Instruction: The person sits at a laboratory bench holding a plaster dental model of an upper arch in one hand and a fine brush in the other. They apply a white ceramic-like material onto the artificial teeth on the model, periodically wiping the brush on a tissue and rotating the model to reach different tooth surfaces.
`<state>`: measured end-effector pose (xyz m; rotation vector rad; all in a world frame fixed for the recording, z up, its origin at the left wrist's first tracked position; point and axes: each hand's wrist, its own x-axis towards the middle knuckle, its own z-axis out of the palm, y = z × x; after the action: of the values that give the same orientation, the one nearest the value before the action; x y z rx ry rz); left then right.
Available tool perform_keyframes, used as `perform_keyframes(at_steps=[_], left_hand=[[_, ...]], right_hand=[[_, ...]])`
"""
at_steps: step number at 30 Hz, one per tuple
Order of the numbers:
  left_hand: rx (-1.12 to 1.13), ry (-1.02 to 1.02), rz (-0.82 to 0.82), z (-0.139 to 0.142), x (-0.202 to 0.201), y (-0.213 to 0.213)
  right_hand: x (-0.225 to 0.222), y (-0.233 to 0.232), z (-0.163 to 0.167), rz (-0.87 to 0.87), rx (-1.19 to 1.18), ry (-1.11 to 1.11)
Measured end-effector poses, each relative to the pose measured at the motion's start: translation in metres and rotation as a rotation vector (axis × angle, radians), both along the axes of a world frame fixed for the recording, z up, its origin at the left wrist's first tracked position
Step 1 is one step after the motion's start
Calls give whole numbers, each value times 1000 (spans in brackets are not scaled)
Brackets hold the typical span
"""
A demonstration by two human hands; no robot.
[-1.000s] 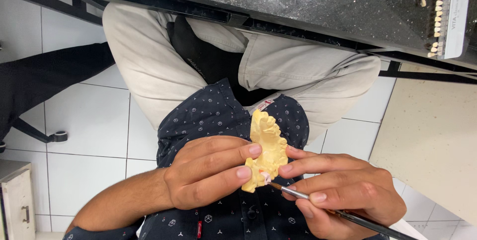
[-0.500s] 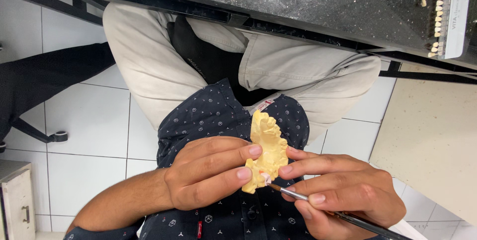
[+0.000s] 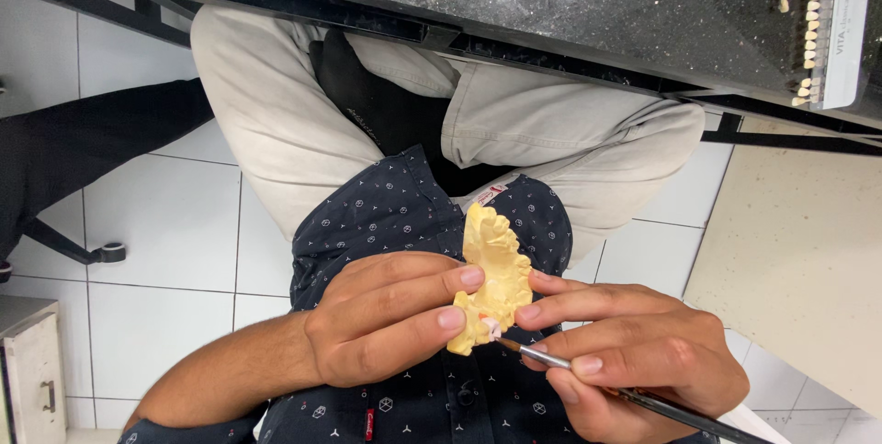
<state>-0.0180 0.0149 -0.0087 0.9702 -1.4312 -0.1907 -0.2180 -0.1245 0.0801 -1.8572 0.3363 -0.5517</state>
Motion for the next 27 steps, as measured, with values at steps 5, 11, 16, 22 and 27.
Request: perform_keyframes(at_steps=[5,11,16,22,27], left_hand=[[11,-5,13,-1,-1,0],[94,-39,39,-4,-2,0],[160,48,168,-20,1,-31],[149,52,232,-29,21,-73],[137,64,265,-24,21,-80]], right_hand=[[-1,-1,-5,5,-5,-19],[3,-9,-10,34,46,-57],[15,-14,-42,-172,131,-131],[35,-39,-64,-259,105,-161],[48,-38,-50,-245,-23,-194]])
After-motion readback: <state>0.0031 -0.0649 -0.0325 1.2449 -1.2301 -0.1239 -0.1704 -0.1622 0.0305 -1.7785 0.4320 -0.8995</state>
